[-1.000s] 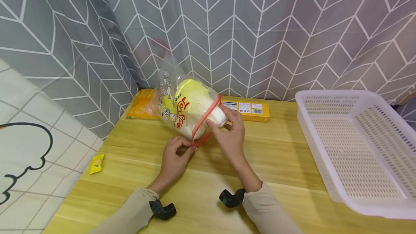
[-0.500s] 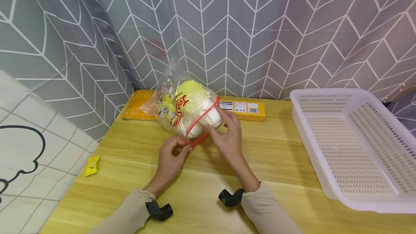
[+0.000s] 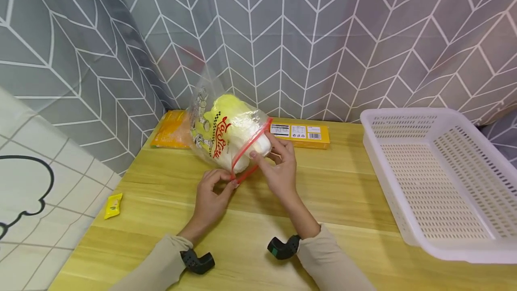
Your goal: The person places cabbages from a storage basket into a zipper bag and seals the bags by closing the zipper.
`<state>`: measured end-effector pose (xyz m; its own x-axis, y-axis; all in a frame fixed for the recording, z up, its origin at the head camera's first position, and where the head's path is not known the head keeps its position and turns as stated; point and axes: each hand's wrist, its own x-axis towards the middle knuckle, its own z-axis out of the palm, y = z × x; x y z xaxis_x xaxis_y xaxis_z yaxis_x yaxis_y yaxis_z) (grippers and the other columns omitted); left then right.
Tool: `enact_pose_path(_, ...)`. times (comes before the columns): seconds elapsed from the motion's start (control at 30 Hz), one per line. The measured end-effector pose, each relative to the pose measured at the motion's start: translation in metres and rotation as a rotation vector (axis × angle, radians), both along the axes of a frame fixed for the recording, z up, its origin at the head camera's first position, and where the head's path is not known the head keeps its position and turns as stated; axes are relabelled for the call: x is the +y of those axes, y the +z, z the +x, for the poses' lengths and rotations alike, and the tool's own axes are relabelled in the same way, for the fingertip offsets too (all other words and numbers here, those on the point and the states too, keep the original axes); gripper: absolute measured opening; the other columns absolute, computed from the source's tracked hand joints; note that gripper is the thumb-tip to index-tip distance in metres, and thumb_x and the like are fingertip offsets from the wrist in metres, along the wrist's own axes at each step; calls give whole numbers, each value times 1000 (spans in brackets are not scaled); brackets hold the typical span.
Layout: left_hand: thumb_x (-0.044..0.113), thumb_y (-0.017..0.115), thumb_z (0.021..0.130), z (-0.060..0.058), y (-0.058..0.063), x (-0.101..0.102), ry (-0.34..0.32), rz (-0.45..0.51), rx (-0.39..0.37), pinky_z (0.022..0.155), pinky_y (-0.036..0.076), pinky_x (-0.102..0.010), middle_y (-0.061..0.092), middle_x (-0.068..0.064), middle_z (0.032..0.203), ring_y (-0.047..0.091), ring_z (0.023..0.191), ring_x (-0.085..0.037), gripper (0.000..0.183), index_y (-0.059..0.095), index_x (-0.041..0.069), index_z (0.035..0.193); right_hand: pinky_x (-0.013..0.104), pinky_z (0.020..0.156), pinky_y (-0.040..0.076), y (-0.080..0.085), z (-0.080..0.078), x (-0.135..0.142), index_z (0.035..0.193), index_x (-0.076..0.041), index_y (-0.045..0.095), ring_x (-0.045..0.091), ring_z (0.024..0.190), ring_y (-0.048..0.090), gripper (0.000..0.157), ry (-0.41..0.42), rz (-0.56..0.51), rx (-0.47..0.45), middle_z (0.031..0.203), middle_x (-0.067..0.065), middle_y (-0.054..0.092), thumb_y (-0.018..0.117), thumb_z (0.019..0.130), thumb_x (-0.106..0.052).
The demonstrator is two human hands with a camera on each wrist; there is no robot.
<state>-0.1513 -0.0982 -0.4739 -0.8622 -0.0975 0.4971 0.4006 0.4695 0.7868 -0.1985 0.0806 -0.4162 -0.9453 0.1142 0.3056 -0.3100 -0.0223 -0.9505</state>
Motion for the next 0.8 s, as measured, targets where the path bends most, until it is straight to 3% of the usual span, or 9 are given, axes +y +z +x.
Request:
enact_pose_path(0.23,5,80,83,4,4,1,-22,-11,-31,94,39,-37,73,1,96,57,99,-18,13,70,13,83,15,97,52,-13,-6,5,132,-2,66,15,116,51,57,-68,160,174,123,19,52,84,77,5)
enact_pose_path(0.6,6,80,82,4,1,0,-88,-54,7,97,39,-39,73,5,98,57,102,-15,13,71,16,84,18,87,57,-8,-5,0,132,2,65,7,96,64,54,-86,-53,-21,108,3,50,74,79,13)
enact_pose_path(0.8,7,81,81,3,-1,2,-123,-81,54,97,38,-40,73,6,96,58,102,-15,14,71,17,83,18,88,56,-10,-3,-1,132,2,64,7,101,63,54,-109,-77,-5,110,3,51,75,80,11)
